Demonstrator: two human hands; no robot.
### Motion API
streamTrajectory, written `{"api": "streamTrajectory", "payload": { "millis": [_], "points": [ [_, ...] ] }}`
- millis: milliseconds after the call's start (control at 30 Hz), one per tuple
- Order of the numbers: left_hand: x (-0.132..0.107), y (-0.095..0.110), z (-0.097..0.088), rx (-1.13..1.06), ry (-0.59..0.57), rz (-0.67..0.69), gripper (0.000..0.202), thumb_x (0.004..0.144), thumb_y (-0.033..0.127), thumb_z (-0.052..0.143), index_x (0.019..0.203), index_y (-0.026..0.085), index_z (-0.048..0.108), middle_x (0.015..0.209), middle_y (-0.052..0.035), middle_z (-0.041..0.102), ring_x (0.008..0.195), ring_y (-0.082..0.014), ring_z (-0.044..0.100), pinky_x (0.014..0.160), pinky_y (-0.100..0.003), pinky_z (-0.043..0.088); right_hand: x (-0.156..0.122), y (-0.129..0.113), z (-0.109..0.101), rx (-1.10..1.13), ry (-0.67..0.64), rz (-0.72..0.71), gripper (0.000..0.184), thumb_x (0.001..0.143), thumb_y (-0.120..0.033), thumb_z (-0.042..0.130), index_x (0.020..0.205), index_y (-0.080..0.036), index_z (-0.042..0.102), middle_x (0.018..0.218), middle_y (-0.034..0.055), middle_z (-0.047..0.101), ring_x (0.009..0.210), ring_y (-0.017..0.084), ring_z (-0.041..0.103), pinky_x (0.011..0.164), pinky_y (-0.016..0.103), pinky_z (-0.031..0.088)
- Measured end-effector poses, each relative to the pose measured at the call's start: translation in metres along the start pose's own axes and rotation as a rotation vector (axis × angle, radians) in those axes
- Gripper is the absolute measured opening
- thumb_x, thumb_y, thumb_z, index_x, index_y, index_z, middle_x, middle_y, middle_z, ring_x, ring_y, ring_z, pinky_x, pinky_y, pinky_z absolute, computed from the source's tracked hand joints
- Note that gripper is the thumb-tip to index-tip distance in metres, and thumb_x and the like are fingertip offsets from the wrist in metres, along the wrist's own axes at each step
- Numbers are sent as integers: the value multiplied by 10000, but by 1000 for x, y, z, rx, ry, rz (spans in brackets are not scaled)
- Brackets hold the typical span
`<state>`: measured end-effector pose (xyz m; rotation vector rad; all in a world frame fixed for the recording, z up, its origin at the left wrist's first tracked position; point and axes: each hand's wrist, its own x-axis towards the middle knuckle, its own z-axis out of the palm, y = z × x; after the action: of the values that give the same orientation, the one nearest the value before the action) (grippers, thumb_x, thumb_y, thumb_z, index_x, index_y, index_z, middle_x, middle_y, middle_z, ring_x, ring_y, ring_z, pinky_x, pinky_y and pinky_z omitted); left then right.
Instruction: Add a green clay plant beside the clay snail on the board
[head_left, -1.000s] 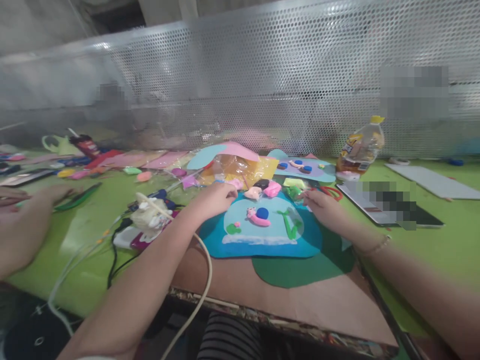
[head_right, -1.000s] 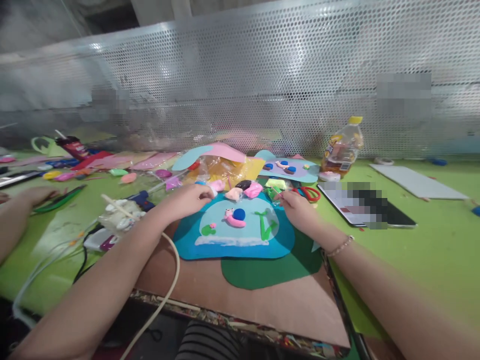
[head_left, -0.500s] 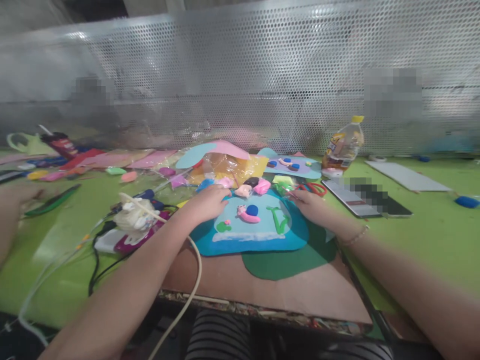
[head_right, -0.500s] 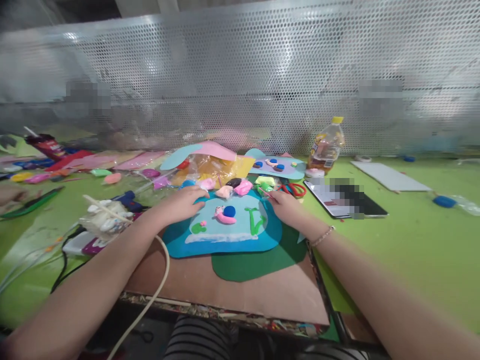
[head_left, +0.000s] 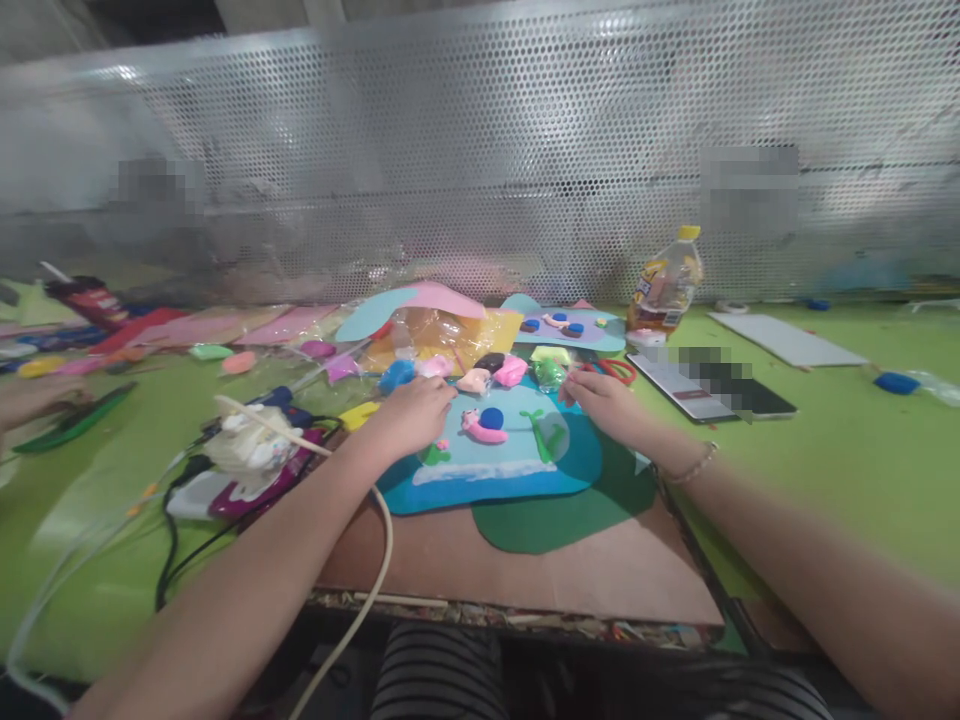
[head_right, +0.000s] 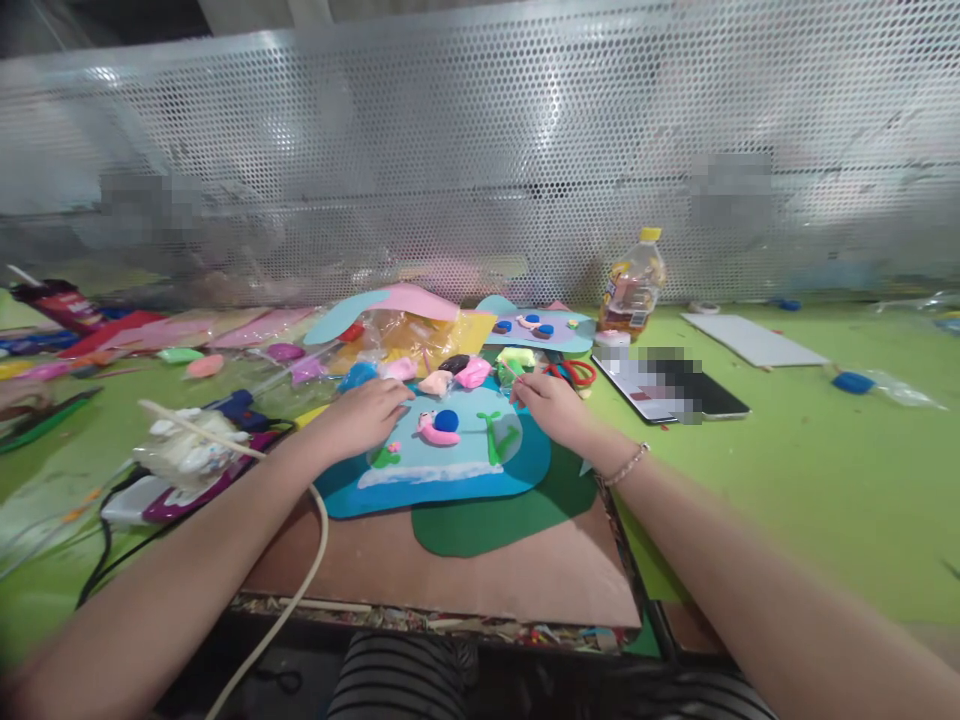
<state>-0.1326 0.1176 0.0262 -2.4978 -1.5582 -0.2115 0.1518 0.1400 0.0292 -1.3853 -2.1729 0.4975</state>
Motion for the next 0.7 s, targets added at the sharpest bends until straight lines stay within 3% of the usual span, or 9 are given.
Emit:
{"api": "streamTrajectory", "payload": {
  "millis": [167,300,400,533,700],
  "points": [
    [-1,2,-2,-15,29,0,226,850,154,406,925,160,620,966,-97,615,951,-246,551,837,-384,428,-3,-1,-10,-340,-152,-119,261,818,-232,428,755,-155,669,735,61,656,671,155,565,591,235,362],
    [1,10,-8,-57,81,21,263,857,143,393,981,166,624,1004,-88,610,989,-238,538,871,-393,420,-11,-7,-17,-470,-310,-123,297,790,-188,438,913,-171,707,793,79,682,674,165,588,572,237,368],
    [1,26,-15,-111,134,83,301,895,168,364,1078,193,601,1075,-66,581,1022,-197,512,903,-345,407,-18,-13,-18,-534,-406,-144,361,778,-167,428,1018,-171,697,840,96,690,674,169,602,556,237,373],
    [-2,47,-19,-224,168,339,279,930,274,388,1065,181,613,985,-78,569,959,-202,504,881,-350,397,-22,-14,-15,-600,-418,-196,413,782,-155,414,1106,-163,670,853,125,692,730,201,624,570,248,386],
    [-4,51,-17,-219,138,362,261,939,281,398,1063,172,601,993,-74,562,971,-196,495,905,-353,372,-19,-7,-15,-516,-434,-210,450,775,-132,400,1136,-190,661,875,109,707,732,194,629,576,247,393]
  ]
}}
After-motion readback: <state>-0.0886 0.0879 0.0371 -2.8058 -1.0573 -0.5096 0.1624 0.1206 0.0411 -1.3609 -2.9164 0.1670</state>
